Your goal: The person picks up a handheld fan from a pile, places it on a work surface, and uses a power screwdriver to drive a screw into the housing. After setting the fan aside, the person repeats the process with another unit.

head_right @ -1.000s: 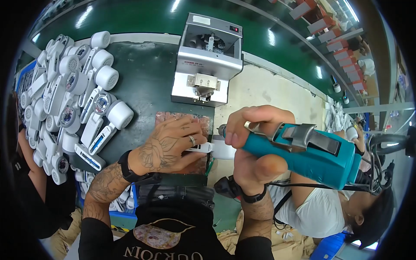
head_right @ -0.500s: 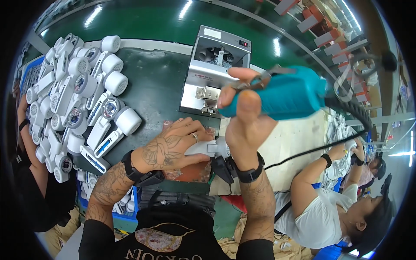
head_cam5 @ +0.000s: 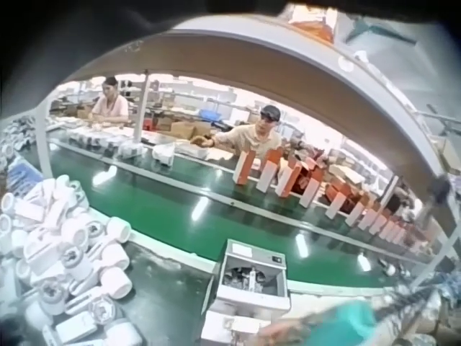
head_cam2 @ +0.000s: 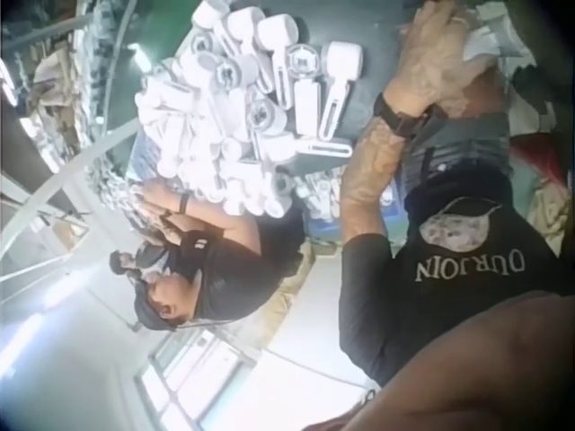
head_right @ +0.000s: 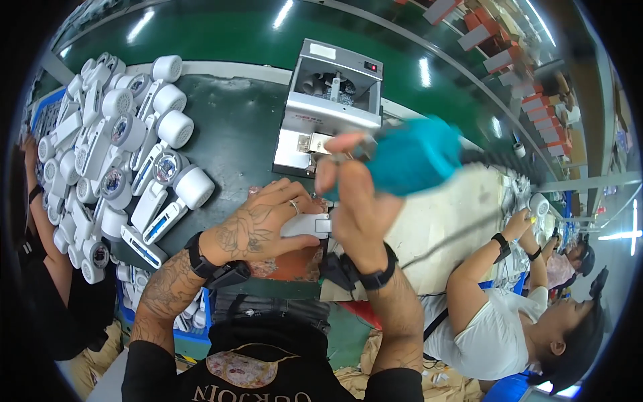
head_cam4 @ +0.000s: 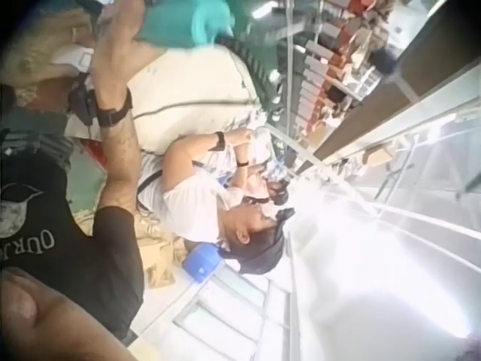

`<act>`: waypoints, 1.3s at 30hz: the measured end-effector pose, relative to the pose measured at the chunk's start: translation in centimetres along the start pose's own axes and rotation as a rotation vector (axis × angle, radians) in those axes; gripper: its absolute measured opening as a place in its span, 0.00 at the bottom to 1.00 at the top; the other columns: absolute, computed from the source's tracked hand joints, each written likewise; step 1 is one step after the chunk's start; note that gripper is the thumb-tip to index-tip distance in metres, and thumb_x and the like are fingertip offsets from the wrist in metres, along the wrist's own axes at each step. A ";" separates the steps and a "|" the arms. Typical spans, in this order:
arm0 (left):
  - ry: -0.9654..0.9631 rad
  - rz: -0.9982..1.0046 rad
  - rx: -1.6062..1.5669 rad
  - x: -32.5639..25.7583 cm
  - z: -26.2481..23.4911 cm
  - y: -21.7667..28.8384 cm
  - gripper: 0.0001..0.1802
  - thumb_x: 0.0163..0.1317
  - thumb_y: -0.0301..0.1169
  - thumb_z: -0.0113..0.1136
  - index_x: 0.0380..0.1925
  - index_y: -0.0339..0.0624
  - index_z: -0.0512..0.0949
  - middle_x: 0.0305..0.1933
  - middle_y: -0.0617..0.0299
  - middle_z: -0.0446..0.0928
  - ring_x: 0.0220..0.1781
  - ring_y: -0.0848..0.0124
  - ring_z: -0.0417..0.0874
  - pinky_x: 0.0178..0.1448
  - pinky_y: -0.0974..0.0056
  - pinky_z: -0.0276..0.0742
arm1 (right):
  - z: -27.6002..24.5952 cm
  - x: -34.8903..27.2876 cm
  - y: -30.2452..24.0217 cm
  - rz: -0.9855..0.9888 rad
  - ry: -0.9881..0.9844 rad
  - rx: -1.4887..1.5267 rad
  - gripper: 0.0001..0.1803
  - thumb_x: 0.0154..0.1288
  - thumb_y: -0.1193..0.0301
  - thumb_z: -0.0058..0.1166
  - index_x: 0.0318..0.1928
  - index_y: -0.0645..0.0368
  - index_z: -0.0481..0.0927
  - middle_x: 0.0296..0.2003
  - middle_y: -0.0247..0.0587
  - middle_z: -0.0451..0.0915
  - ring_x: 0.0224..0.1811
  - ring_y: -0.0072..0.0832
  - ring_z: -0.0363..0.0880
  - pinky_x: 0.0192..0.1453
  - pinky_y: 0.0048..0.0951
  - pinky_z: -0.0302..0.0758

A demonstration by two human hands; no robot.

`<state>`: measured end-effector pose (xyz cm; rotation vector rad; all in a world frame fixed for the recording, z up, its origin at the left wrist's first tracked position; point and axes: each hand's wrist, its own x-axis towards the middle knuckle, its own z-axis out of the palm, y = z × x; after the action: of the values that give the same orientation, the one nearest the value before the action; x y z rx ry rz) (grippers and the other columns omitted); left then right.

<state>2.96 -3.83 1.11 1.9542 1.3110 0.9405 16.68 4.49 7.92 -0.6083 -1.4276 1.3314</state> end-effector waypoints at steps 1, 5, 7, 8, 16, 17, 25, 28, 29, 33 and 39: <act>0.005 -0.002 -0.008 0.3 0.2 0.1 0.22 0.61 0.43 0.65 0.49 0.41 0.78 0.50 0.53 0.73 0.56 0.53 0.74 0.65 0.52 0.68 | -1.1 -0.6 -0.5 -0.018 -0.056 0.082 0.33 0.67 0.42 0.57 0.45 0.65 0.74 0.23 0.36 0.72 0.23 0.26 0.69 0.28 0.31 0.67; 0.026 0.054 0.030 0.2 0.2 -0.1 0.23 0.60 0.44 0.66 0.48 0.40 0.78 0.49 0.54 0.73 0.55 0.54 0.74 0.63 0.53 0.69 | -1.0 -2.6 -2.3 -0.037 0.021 -0.109 0.40 0.65 0.33 0.51 0.45 0.64 0.71 0.20 0.32 0.67 0.21 0.24 0.67 0.26 0.26 0.64; 0.039 0.062 0.035 0.2 0.2 -0.1 0.23 0.59 0.44 0.67 0.47 0.39 0.78 0.49 0.54 0.73 0.55 0.54 0.74 0.62 0.54 0.70 | -1.0 -2.7 -2.0 -0.034 0.020 -0.113 0.39 0.65 0.34 0.52 0.44 0.64 0.71 0.20 0.33 0.67 0.21 0.24 0.67 0.26 0.27 0.65; 0.010 0.039 0.015 0.3 -0.2 0.1 0.23 0.59 0.43 0.67 0.47 0.39 0.78 0.48 0.54 0.73 0.55 0.54 0.74 0.61 0.53 0.70 | -1.1 -2.7 -1.8 -0.034 0.017 -0.117 0.38 0.65 0.35 0.53 0.44 0.64 0.70 0.20 0.33 0.67 0.20 0.24 0.67 0.26 0.27 0.65; 0.040 0.073 -0.003 0.0 0.0 -0.1 0.22 0.58 0.42 0.68 0.46 0.39 0.78 0.47 0.54 0.72 0.53 0.55 0.74 0.59 0.54 0.71 | -1.3 -2.9 -1.2 -0.038 0.008 -0.115 0.36 0.66 0.37 0.54 0.43 0.64 0.70 0.19 0.34 0.67 0.20 0.25 0.68 0.26 0.28 0.67; 0.035 0.073 0.002 0.1 0.3 -0.2 0.22 0.59 0.42 0.67 0.46 0.39 0.78 0.47 0.54 0.72 0.53 0.55 0.74 0.59 0.54 0.71 | -1.6 -3.0 -1.0 -0.035 -0.004 -0.123 0.36 0.66 0.37 0.54 0.42 0.63 0.70 0.19 0.34 0.67 0.20 0.26 0.67 0.26 0.28 0.67; 0.000 0.040 0.025 0.2 0.3 0.0 0.24 0.60 0.43 0.66 0.48 0.38 0.77 0.49 0.53 0.71 0.54 0.54 0.73 0.60 0.53 0.71 | -1.8 -3.3 0.3 -0.021 0.024 -0.067 0.32 0.67 0.39 0.55 0.36 0.59 0.66 0.18 0.36 0.67 0.18 0.26 0.65 0.25 0.30 0.66; 0.007 0.043 0.065 0.3 0.1 0.2 0.24 0.60 0.43 0.66 0.49 0.37 0.76 0.50 0.52 0.71 0.54 0.53 0.73 0.60 0.52 0.70 | -1.7 -3.2 0.4 -0.023 0.017 -0.058 0.31 0.68 0.40 0.55 0.36 0.59 0.66 0.18 0.36 0.67 0.18 0.27 0.66 0.25 0.30 0.66; -0.002 0.029 0.073 0.3 0.0 0.4 0.24 0.60 0.43 0.66 0.49 0.37 0.76 0.51 0.52 0.71 0.54 0.53 0.73 0.61 0.52 0.70 | -1.7 -3.2 0.6 -0.031 0.014 -0.052 0.31 0.68 0.41 0.55 0.36 0.59 0.66 0.18 0.36 0.67 0.19 0.26 0.66 0.25 0.30 0.66; -0.025 0.039 0.062 0.4 -0.3 0.3 0.24 0.61 0.43 0.65 0.50 0.38 0.76 0.52 0.52 0.71 0.56 0.53 0.73 0.62 0.51 0.70 | -1.7 -2.7 0.2 -0.033 0.004 -0.068 0.30 0.69 0.42 0.54 0.37 0.60 0.67 0.19 0.36 0.67 0.19 0.26 0.66 0.25 0.29 0.66; 0.001 0.068 0.027 0.1 0.1 -0.1 0.23 0.61 0.44 0.64 0.50 0.39 0.77 0.50 0.52 0.72 0.55 0.52 0.74 0.62 0.53 0.70 | -0.7 0.1 -0.7 -0.127 0.049 -0.057 0.30 0.71 0.45 0.54 0.48 0.63 0.74 0.25 0.36 0.71 0.27 0.26 0.71 0.32 0.28 0.68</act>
<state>2.98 -3.71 1.02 2.0306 1.2706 0.9611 17.52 4.69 8.53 -0.5744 -1.4442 1.1725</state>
